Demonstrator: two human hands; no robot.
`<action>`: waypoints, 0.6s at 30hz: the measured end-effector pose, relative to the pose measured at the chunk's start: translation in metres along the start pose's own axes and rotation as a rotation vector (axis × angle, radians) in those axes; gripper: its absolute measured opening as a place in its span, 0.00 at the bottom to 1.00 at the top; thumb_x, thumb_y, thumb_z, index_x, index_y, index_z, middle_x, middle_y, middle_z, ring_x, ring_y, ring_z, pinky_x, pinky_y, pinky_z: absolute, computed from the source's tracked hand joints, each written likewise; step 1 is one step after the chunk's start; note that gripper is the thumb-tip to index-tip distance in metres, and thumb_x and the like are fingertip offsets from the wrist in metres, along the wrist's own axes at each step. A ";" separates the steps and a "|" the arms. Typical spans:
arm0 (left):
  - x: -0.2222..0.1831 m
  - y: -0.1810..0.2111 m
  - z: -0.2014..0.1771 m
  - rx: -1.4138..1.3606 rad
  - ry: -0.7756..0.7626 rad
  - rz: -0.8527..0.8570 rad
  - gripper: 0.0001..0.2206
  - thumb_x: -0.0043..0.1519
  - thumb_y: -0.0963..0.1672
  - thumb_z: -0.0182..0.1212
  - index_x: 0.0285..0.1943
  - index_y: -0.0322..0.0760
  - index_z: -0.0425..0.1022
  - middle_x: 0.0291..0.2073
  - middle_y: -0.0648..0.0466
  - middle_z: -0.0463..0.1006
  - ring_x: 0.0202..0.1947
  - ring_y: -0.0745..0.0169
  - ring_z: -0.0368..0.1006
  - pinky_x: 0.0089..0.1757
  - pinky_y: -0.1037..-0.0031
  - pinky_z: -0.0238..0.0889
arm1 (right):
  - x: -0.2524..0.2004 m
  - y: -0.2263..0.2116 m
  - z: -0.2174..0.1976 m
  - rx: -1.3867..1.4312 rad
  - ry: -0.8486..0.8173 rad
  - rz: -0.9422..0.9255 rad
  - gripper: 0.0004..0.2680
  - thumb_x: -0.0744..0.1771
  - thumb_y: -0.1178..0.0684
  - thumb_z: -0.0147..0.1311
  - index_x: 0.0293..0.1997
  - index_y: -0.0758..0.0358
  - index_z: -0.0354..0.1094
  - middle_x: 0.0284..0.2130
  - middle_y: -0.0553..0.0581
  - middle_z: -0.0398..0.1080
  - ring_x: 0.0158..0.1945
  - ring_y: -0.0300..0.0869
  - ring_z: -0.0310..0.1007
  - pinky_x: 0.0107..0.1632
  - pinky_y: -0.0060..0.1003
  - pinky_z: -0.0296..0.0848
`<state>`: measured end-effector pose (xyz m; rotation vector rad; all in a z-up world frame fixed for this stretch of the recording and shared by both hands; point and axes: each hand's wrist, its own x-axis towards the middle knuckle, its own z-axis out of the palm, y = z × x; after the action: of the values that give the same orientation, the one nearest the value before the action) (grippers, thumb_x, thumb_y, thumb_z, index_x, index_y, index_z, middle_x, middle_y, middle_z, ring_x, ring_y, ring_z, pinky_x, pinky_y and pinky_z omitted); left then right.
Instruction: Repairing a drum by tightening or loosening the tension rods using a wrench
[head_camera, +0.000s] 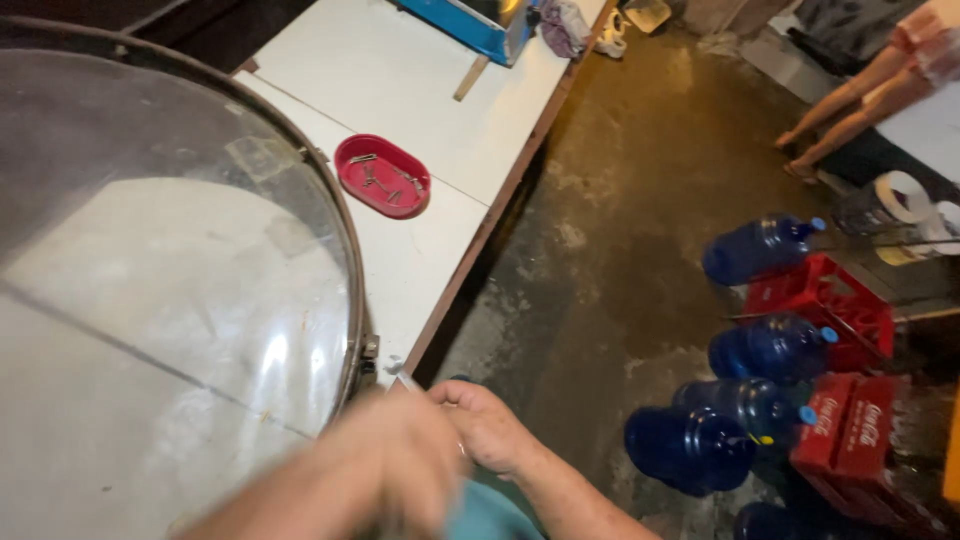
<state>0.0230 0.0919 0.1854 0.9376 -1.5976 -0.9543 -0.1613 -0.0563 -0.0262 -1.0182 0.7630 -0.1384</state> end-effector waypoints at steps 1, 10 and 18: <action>0.033 -0.007 -0.026 -0.006 0.013 0.016 0.03 0.67 0.41 0.51 0.40 0.40 0.69 0.38 0.53 0.71 0.42 0.58 0.71 0.47 0.72 0.64 | 0.000 0.000 0.001 0.115 -0.002 -0.023 0.05 0.70 0.56 0.53 0.38 0.66 0.67 0.16 0.53 0.61 0.20 0.34 0.56 0.25 0.30 0.50; -0.045 -0.153 -0.011 0.991 0.190 -0.522 0.44 0.52 0.56 0.64 0.78 0.38 0.51 0.68 0.44 0.58 0.68 0.41 0.55 0.59 0.49 0.53 | 0.007 -0.009 0.002 -0.093 -0.015 0.044 0.05 0.70 0.54 0.49 0.42 0.62 0.70 0.16 0.56 0.66 0.19 0.35 0.57 0.27 0.28 0.56; -0.035 -0.151 -0.017 0.721 0.100 -0.659 0.37 0.61 0.53 0.49 0.79 0.37 0.45 0.77 0.39 0.44 0.77 0.37 0.34 0.65 0.45 0.29 | -0.003 -0.021 0.011 -0.130 0.067 0.010 0.06 0.70 0.53 0.49 0.39 0.64 0.65 0.13 0.57 0.63 0.15 0.38 0.55 0.21 0.31 0.51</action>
<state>0.0635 0.0631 0.0380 2.0661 -1.5884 -0.7218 -0.1515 -0.0586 -0.0047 -1.1376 0.8458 -0.1161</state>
